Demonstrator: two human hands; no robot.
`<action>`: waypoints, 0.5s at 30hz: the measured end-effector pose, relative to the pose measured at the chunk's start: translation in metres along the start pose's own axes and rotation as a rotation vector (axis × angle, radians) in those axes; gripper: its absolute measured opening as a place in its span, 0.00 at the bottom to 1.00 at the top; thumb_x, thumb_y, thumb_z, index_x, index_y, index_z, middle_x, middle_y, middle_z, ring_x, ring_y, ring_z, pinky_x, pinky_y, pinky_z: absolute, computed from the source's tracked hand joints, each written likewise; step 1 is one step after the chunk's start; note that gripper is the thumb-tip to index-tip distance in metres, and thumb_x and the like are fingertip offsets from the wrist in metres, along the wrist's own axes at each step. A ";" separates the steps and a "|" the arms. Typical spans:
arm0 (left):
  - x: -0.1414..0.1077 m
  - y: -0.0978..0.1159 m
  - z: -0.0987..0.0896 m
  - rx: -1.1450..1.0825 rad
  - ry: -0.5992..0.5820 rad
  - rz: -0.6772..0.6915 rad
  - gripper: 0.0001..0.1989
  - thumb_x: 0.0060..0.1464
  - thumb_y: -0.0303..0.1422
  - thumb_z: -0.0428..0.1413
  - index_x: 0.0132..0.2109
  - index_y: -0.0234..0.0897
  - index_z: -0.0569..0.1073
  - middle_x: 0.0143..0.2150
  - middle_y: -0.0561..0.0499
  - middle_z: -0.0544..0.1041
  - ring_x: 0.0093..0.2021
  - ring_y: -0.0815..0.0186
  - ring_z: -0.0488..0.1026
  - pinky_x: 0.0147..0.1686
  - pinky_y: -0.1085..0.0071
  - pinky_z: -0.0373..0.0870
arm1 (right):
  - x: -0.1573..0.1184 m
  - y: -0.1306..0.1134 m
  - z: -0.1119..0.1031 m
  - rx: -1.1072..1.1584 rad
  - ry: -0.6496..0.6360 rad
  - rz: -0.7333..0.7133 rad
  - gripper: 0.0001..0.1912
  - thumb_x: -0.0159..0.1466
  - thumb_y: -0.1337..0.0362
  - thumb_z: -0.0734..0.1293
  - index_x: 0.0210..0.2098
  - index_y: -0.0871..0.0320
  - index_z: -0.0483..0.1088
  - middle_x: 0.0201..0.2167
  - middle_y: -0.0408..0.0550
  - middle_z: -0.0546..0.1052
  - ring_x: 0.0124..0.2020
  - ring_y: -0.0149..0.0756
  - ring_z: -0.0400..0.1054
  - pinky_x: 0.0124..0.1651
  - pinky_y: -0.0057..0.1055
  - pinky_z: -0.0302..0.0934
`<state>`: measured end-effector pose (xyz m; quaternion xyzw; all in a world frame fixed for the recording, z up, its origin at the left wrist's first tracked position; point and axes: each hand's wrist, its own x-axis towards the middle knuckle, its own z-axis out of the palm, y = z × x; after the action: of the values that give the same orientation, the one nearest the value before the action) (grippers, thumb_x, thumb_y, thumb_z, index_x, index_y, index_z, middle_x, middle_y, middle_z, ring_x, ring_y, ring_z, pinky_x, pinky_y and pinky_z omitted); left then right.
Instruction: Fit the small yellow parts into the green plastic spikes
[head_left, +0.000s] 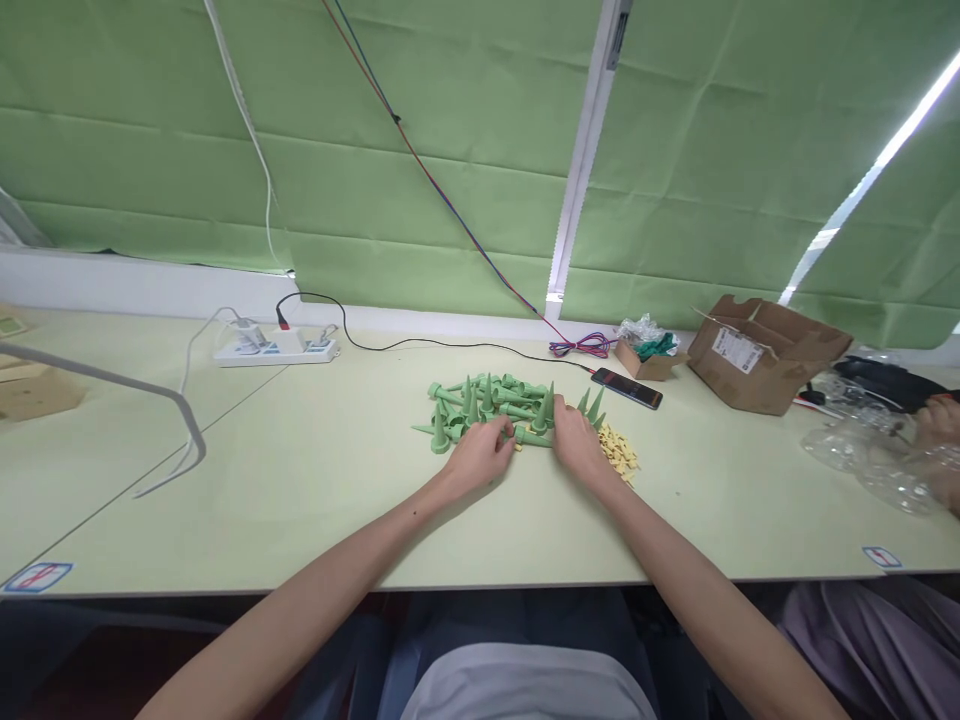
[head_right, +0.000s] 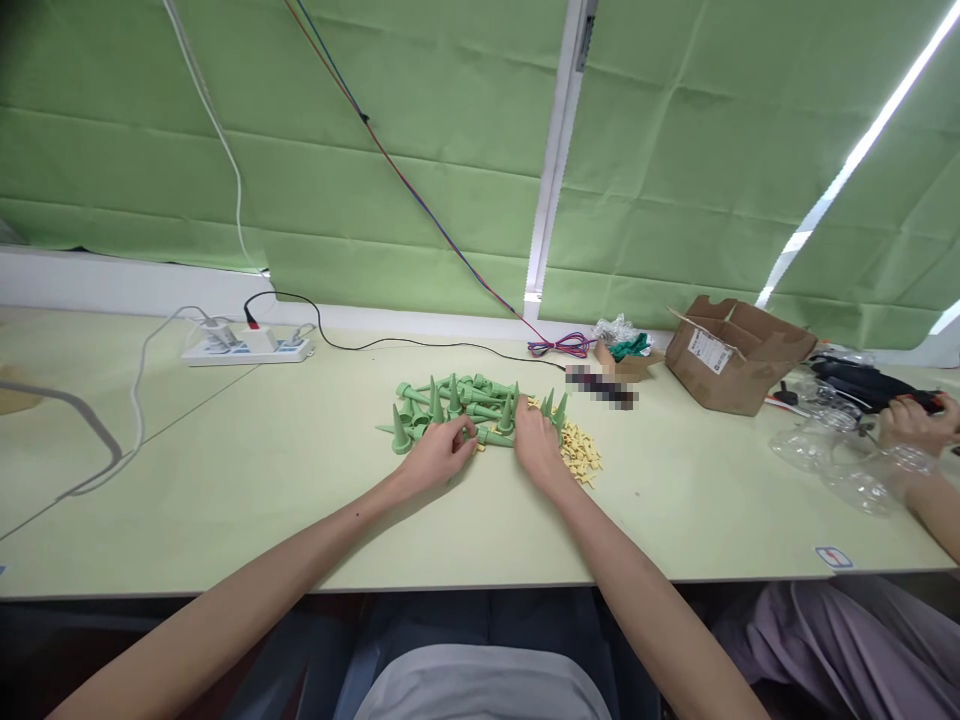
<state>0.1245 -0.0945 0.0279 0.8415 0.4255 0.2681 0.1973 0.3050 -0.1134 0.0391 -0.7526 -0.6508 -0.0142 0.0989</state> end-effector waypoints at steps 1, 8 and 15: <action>0.000 0.000 0.000 0.000 -0.001 -0.001 0.08 0.59 0.33 0.48 0.40 0.38 0.71 0.21 0.54 0.70 0.24 0.63 0.67 0.27 0.70 0.57 | 0.001 0.000 0.001 -0.013 0.007 0.003 0.22 0.63 0.80 0.53 0.55 0.62 0.57 0.43 0.59 0.75 0.44 0.44 0.73 0.42 0.32 0.61; 0.000 -0.001 0.001 -0.002 0.000 0.003 0.07 0.59 0.33 0.48 0.39 0.39 0.69 0.21 0.55 0.70 0.24 0.64 0.67 0.26 0.71 0.55 | 0.001 -0.005 0.004 -0.118 0.033 0.039 0.19 0.66 0.80 0.52 0.54 0.64 0.60 0.44 0.60 0.74 0.44 0.43 0.74 0.41 0.31 0.64; 0.000 -0.002 0.002 -0.016 0.010 0.023 0.06 0.59 0.33 0.48 0.38 0.39 0.68 0.21 0.55 0.70 0.23 0.65 0.66 0.25 0.71 0.54 | -0.003 -0.004 0.007 -0.094 0.045 0.047 0.19 0.65 0.80 0.51 0.53 0.65 0.60 0.42 0.60 0.75 0.42 0.43 0.74 0.39 0.30 0.63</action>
<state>0.1239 -0.0933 0.0253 0.8433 0.4148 0.2780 0.1989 0.2996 -0.1142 0.0328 -0.7710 -0.6293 -0.0593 0.0781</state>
